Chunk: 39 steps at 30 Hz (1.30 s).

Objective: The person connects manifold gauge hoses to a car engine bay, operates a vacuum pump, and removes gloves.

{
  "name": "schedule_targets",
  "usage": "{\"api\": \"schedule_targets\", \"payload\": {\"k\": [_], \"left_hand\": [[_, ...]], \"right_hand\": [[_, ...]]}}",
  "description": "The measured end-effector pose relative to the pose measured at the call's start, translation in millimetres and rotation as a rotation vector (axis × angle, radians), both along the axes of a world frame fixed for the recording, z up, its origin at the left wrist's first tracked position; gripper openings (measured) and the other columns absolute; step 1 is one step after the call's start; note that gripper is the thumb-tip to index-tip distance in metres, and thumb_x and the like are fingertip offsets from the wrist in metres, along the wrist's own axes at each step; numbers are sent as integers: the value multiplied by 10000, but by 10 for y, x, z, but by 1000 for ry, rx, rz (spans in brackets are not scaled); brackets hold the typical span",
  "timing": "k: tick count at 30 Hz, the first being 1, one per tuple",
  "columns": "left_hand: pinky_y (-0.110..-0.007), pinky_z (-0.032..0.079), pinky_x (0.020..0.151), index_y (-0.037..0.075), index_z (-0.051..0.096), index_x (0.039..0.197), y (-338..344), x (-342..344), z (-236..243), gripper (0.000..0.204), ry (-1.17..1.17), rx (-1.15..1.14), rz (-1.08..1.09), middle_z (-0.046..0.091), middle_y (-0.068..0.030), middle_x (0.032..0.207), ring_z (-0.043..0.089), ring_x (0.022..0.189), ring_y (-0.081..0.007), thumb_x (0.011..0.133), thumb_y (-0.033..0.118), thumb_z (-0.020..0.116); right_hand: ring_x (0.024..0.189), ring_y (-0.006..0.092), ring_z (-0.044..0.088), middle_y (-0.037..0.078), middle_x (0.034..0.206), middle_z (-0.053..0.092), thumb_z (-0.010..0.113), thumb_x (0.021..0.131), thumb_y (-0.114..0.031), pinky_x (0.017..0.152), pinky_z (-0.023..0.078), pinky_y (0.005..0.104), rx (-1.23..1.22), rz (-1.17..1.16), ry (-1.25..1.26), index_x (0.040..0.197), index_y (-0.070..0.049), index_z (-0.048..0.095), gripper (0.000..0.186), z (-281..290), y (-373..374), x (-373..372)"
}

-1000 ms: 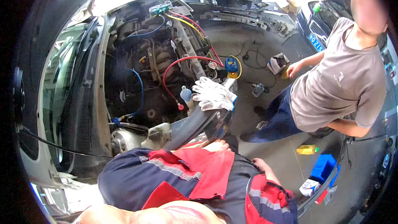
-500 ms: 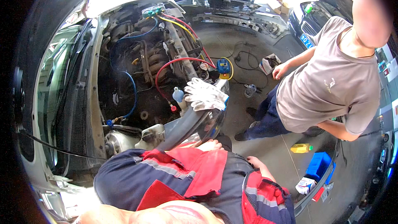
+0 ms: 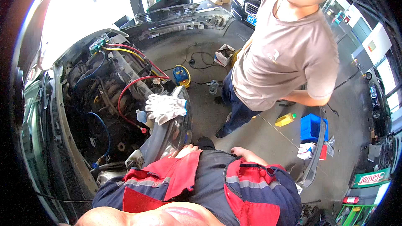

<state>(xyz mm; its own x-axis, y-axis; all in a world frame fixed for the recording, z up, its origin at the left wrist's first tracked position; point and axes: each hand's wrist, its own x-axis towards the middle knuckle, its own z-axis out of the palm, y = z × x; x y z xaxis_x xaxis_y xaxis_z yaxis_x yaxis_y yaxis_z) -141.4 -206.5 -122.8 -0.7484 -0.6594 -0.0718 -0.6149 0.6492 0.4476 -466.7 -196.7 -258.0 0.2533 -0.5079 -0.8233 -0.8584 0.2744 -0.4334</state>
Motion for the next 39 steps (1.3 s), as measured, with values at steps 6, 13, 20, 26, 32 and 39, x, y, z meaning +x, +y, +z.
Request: {"api": "schedule_targets", "payload": {"k": [6, 13, 20, 26, 32, 39], "left_hand": [[-394, 451, 614, 112, 523, 865, 22, 37, -119, 253, 29, -31, -9, 506, -113, 769, 535, 746, -277, 734, 302, 417], [-386, 451, 619, 101, 520, 855, -79, -3, 85, 250, -1, -21, -15, 510, -111, 771, 532, 739, -281, 731, 295, 423], [-378, 386, 799, 149, 553, 945, -87, -40, 147, 253, -40, 268, 111, 509, -139, 873, 491, 877, -332, 789, 230, 371], [-380, 428, 713, 151, 546, 912, -12, -1, -33, 235, -40, 112, 106, 506, -63, 846, 494, 857, -245, 728, 243, 433], [-386, 387, 805, 139, 526, 956, -98, -47, 208, 234, -82, 154, 35, 508, -128, 920, 479, 914, -315, 805, 251, 387], [-390, 429, 686, 96, 533, 896, -20, 1, 71, 241, 23, 58, 64, 514, -106, 844, 511, 805, -276, 724, 237, 441]], "right_hand": [[738, 157, 552, 97, 745, 589, 554, 680, -191, 654, 431, 314, -90, 112, -2, 843, -27, 573, 232, -193, -46, -10], [717, 169, 564, 111, 758, 598, 555, 673, -195, 646, 440, 323, -32, 94, 0, 859, -32, 580, 249, -165, -109, -42], [733, 243, 573, 150, 796, 596, 542, 651, -209, 671, 444, 358, -181, 46, 10, 835, -42, 603, 256, -199, -190, -131], [798, 311, 565, 196, 827, 582, 520, 616, -199, 699, 431, 397, -319, 15, 32, 791, -46, 624, 255, -272, 18, -24], [832, 300, 554, 152, 884, 581, 483, 719, -230, 700, 435, 386, -192, 98, 115, 915, -79, 580, 265, -171, -106, 13], [880, 296, 542, 133, 914, 580, 475, 737, -258, 727, 422, 407, -224, 103, 257, 933, -106, 569, 265, 168, -18, 54]]}}
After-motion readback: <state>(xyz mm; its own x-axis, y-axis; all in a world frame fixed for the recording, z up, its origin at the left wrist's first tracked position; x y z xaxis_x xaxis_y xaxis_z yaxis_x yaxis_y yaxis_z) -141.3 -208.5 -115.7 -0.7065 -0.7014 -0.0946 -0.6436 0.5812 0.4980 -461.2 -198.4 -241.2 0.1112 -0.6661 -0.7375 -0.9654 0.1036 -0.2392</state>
